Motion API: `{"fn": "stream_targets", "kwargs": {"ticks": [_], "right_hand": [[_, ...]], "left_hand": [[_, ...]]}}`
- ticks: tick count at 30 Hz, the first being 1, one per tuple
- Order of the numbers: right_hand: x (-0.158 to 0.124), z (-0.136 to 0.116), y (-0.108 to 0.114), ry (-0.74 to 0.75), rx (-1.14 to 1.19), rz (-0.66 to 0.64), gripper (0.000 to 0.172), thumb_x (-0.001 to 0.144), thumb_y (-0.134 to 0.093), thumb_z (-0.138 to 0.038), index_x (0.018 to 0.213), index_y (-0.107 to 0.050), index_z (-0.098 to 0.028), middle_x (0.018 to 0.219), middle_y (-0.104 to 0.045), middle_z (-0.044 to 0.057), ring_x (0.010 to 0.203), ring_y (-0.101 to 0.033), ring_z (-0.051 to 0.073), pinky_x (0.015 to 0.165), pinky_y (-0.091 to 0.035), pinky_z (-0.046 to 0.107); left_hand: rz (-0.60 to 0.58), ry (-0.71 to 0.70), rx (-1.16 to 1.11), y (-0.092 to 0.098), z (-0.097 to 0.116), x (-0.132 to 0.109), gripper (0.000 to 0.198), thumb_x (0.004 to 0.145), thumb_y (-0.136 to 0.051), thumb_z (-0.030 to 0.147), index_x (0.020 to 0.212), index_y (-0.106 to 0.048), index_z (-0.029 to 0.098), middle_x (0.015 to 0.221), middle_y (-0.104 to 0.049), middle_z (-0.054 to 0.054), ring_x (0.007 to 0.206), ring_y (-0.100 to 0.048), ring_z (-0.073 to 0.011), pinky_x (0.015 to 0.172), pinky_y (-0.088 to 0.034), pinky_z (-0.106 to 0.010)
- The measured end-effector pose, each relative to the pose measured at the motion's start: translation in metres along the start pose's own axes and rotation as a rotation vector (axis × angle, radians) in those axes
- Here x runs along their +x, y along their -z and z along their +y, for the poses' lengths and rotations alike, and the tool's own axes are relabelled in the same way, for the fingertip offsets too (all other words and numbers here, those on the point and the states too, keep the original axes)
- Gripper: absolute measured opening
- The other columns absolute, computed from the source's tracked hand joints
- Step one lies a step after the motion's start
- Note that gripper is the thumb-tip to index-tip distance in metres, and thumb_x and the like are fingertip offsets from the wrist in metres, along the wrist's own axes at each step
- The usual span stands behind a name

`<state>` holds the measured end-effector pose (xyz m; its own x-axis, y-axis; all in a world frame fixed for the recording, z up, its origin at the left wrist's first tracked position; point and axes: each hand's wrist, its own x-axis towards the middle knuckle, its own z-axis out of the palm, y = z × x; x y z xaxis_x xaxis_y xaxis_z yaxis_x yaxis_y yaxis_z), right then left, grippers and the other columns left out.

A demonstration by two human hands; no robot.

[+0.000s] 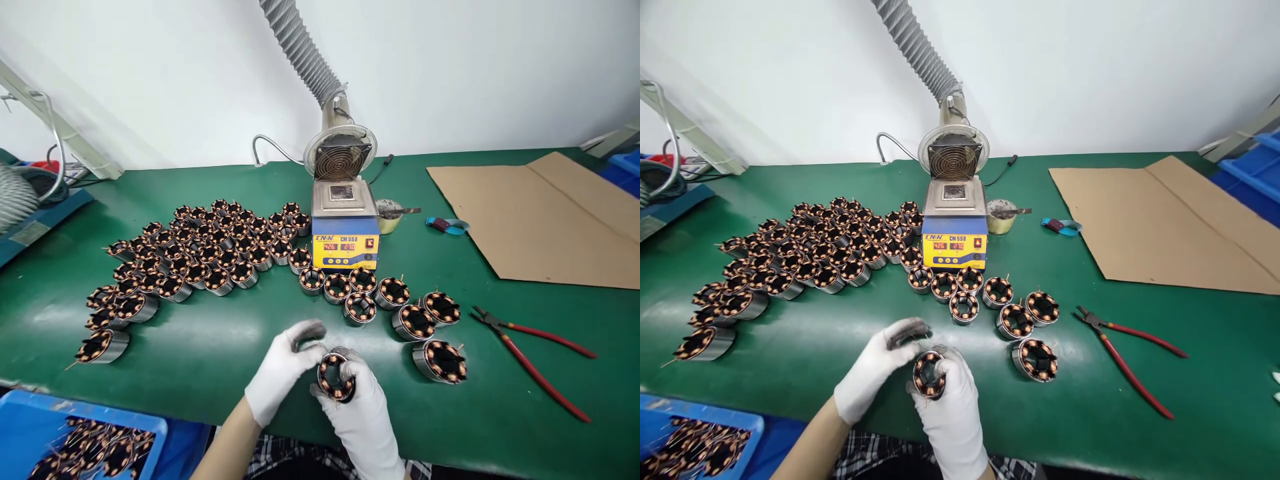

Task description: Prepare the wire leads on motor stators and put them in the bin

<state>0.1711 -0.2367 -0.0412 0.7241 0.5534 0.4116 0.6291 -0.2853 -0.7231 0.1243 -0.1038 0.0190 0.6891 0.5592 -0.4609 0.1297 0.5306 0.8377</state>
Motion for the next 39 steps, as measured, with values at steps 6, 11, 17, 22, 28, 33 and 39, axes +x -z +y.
{"fn": "stream_targets", "kwargs": {"ticks": [6,11,17,22,28,33,39], "right_hand": [[-0.001,-0.001,0.002,-0.094,0.035,-0.070,0.030,0.068,-0.069,-0.032,0.092,-0.054,-0.023,0.094,-0.067,0.009,0.083,-0.065,0.025,0.070,-0.054,0.038],[0.001,-0.003,0.002,-0.091,0.046,-0.078,0.031,0.069,-0.069,-0.031,0.095,-0.053,-0.023,0.096,-0.067,0.010,0.085,-0.065,0.025,0.071,-0.054,0.037],[0.004,-0.003,0.003,-0.039,0.011,-0.056,0.033,0.072,-0.066,-0.036,0.099,-0.054,-0.022,0.096,-0.068,0.011,0.084,-0.065,0.026,0.070,-0.054,0.039],[0.004,-0.003,0.002,-0.057,0.038,-0.062,0.029,0.068,-0.069,-0.030,0.092,-0.055,-0.022,0.099,-0.067,0.012,0.087,-0.065,0.026,0.072,-0.054,0.039],[0.003,-0.002,0.002,-0.045,0.033,-0.031,0.029,0.067,-0.070,-0.030,0.090,-0.054,-0.022,0.096,-0.068,0.011,0.086,-0.065,0.026,0.074,-0.054,0.040],[0.005,-0.003,0.002,-0.073,0.051,-0.077,0.026,0.067,-0.069,-0.030,0.086,-0.052,-0.023,0.094,-0.068,0.009,0.084,-0.065,0.024,0.071,-0.054,0.037],[0.009,-0.005,0.004,-0.067,0.073,-0.079,0.024,0.067,-0.068,-0.027,0.085,-0.053,-0.024,0.093,-0.068,0.008,0.082,-0.066,0.024,0.071,-0.054,0.037]], "left_hand": [[-0.007,0.032,0.168,-0.011,-0.005,0.002,0.014,0.053,-0.071,0.023,0.060,-0.061,0.015,0.060,-0.062,0.002,0.059,-0.055,-0.0109,0.062,-0.044,-0.025],[0.028,-0.029,0.359,-0.014,-0.001,0.000,0.009,0.056,-0.065,0.019,0.057,-0.056,0.018,0.058,-0.060,0.002,0.059,-0.057,-0.0129,0.060,-0.045,-0.026],[-0.004,-0.010,0.483,-0.022,0.003,-0.001,0.039,0.056,-0.066,0.019,0.094,-0.061,0.019,0.085,-0.068,-0.004,0.081,-0.062,-0.0192,0.075,-0.047,-0.030],[0.004,0.012,0.269,-0.019,0.000,0.008,0.017,0.062,-0.063,0.030,0.070,-0.060,0.015,0.067,-0.062,-0.001,0.065,-0.058,-0.0152,0.067,-0.045,-0.029],[-0.040,-0.028,0.184,-0.003,0.000,-0.001,0.039,0.079,-0.052,0.047,0.107,-0.056,0.020,0.091,-0.069,-0.004,0.097,-0.059,-0.0183,0.088,-0.041,-0.030],[-0.040,0.069,0.205,-0.008,0.001,0.002,0.021,0.053,-0.074,0.027,0.064,-0.061,0.016,0.064,-0.062,0.001,0.063,-0.057,-0.0121,0.066,-0.045,-0.026],[0.100,0.076,0.167,-0.018,-0.003,0.006,0.022,0.045,-0.076,0.024,0.052,-0.057,0.016,0.052,-0.059,0.003,0.053,-0.054,-0.0112,0.056,-0.044,-0.025]]}}
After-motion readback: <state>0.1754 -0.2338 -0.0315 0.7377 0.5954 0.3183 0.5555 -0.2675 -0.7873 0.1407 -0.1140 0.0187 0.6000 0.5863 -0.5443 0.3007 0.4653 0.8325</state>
